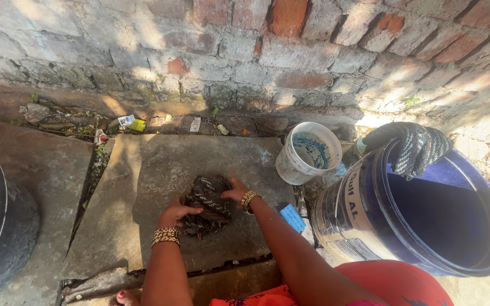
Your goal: The person washes dark fabrics by hand on a stone surface outdoors, repeatedly pouring water from a small bucket over the items, scrubbing them by hand, and rinsing them before placing the bucket into a larger blue container.
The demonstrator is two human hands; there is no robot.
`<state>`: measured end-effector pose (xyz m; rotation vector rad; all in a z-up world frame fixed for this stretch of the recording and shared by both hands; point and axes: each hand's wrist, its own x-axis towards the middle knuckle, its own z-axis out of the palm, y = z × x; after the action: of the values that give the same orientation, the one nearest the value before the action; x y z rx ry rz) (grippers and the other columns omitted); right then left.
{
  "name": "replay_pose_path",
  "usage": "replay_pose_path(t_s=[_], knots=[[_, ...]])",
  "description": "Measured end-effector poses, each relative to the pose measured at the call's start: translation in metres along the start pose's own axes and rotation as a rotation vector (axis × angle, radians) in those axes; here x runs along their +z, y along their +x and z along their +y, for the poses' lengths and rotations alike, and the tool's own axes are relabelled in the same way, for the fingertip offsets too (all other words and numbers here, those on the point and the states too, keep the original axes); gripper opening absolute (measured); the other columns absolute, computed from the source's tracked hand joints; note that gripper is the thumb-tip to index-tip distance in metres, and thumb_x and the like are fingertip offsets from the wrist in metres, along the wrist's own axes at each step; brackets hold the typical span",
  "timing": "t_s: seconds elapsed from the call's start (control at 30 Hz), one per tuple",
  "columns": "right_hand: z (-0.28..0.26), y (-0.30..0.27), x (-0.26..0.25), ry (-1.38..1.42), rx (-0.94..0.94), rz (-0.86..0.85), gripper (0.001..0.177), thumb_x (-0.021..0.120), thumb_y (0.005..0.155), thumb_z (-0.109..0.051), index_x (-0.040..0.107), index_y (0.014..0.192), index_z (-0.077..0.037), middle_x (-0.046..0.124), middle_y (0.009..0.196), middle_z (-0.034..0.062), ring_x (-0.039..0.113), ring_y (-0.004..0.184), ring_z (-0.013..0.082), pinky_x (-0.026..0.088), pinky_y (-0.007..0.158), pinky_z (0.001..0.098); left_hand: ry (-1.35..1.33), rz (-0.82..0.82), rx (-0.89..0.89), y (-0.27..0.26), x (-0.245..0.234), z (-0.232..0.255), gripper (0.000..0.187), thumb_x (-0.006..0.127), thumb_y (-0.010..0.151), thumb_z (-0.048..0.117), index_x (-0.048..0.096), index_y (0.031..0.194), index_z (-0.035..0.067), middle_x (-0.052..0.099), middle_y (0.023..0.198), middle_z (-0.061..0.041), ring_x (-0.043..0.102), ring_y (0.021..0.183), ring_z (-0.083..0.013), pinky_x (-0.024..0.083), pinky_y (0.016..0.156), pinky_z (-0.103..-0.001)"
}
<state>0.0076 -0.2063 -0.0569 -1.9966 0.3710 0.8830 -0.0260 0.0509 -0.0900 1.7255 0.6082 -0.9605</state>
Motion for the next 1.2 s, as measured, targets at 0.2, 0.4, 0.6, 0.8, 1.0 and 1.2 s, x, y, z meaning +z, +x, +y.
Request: replay_pose_path(t_s=[0.2, 0.4, 0.6, 0.8, 1.0, 1.2], knots=[[-0.006, 0.009, 0.017, 0.08, 0.001, -0.079, 0.108, 0.073, 0.075, -0.014, 0.012, 0.163, -0.029, 0.033, 0.162, 0.0168, 0.049, 0.138, 0.0372, 0.056, 0.095, 0.0539, -0.275, -0.023, 0.04, -0.029, 0.025, 0.01, 0.13, 0.082, 0.067, -0.003, 0.005, 0.165, 0.034, 0.028, 0.166, -0.018, 0.037, 0.147, -0.0433, 0.047, 0.103, -0.071], [-0.009, 0.032, 0.047, -0.196, -0.607, 0.187, 0.089, 0.079, 0.068, 0.002, 0.047, 0.148, -0.016, 0.049, 0.141, 0.018, 0.051, 0.128, 0.0355, 0.046, 0.106, 0.0414, -0.212, -0.001, 0.147, -0.037, 0.023, 0.035, 0.118, 0.069, 0.062, -0.008, 0.017, 0.163, 0.025, 0.048, 0.154, -0.019, 0.052, 0.135, -0.0434, 0.054, 0.096, -0.062], [-0.069, -0.022, 0.031, -0.023, -0.936, 0.465, 0.083, 0.064, 0.068, 0.008, 0.057, 0.146, -0.019, 0.057, 0.128, 0.0157, 0.059, 0.124, 0.0365, 0.052, 0.11, 0.0462, -0.143, 0.245, 0.705, -0.03, 0.002, 0.063, 0.117, 0.078, 0.052, -0.008, 0.029, 0.155, 0.017, 0.039, 0.147, -0.016, 0.045, 0.136, -0.0362, 0.045, 0.109, -0.039], [-0.023, -0.058, 0.052, -0.721, -0.399, 0.147, 0.107, 0.084, 0.071, -0.011, 0.028, 0.158, -0.035, 0.035, 0.149, 0.0133, 0.037, 0.137, 0.0401, 0.041, 0.11, 0.0523, 0.397, 0.118, 0.331, -0.002, 0.028, 0.005, 0.134, 0.092, 0.059, 0.001, 0.009, 0.162, 0.02, 0.012, 0.162, -0.021, 0.025, 0.15, -0.0398, 0.037, 0.118, -0.041], [-0.026, 0.005, 0.023, -0.971, -0.415, 0.058, 0.081, 0.072, 0.083, -0.01, 0.043, 0.153, -0.039, 0.037, 0.159, 0.0092, 0.039, 0.14, 0.0403, 0.042, 0.113, 0.0507, 0.246, 0.046, 0.221, -0.022, 0.023, 0.003, 0.122, 0.09, 0.067, 0.01, 0.014, 0.162, 0.022, 0.008, 0.168, -0.018, 0.032, 0.15, -0.0379, 0.05, 0.113, -0.044], [-0.028, 0.03, -0.023, -0.314, -0.473, 0.111, 0.08, 0.071, 0.086, -0.031, 0.036, 0.157, -0.03, 0.039, 0.157, 0.0174, 0.053, 0.136, 0.0354, 0.047, 0.112, 0.049, -0.264, 0.23, 0.343, -0.016, -0.02, -0.004, 0.084, 0.059, 0.085, 0.001, 0.032, 0.161, 0.022, 0.048, 0.157, -0.015, 0.062, 0.131, -0.0413, 0.055, 0.102, -0.053]])
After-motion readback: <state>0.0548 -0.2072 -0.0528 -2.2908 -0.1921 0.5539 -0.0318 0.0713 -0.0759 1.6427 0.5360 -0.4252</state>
